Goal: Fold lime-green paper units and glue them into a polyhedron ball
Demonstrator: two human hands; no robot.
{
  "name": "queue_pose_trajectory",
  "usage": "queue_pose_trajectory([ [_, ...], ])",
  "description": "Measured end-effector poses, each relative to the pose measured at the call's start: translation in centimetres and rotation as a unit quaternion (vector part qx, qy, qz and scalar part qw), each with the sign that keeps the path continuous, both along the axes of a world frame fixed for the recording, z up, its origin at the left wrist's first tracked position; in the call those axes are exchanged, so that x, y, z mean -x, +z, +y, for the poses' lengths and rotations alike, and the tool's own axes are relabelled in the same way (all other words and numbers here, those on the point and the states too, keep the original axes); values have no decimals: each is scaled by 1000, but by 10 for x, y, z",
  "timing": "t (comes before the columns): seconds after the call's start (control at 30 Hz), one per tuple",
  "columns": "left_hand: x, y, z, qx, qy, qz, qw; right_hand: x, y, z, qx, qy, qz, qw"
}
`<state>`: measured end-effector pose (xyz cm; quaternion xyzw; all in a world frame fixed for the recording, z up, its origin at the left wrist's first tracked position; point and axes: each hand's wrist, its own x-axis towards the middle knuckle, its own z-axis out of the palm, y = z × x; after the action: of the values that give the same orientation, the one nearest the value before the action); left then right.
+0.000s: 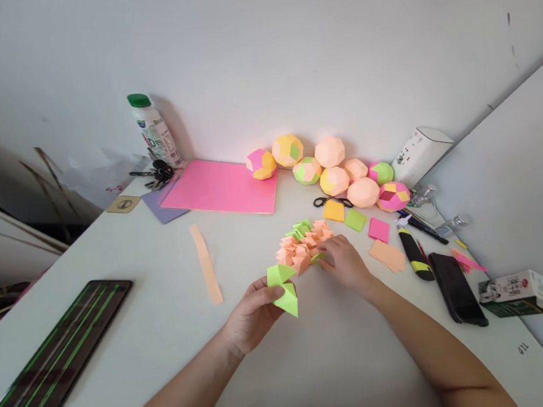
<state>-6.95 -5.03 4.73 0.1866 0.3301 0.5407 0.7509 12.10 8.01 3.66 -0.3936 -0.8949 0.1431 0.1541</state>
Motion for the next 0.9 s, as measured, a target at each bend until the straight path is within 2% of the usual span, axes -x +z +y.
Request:
queue_pose_trajectory([
  [0.13, 0, -1, 0, -4, -1, 1, 1000, 2, -3, -3, -32, 33, -13, 999],
  [0.4, 0, 0, 0, 1, 2, -3, 1000, 2, -6, -4, -27, 58, 14, 998],
  [0.57, -1, 1, 0, 0, 4, -6, 1000, 2, -3, -4, 10, 73, 65, 995],
  [0.77, -1, 2, -1, -17, -4, -4, 1000, 5, 2, -8, 46, 67, 80, 993],
  [0.9, 0, 0, -1, -24, -5, -5, 1000, 6, 14, -17, 82, 51, 189, 977],
])
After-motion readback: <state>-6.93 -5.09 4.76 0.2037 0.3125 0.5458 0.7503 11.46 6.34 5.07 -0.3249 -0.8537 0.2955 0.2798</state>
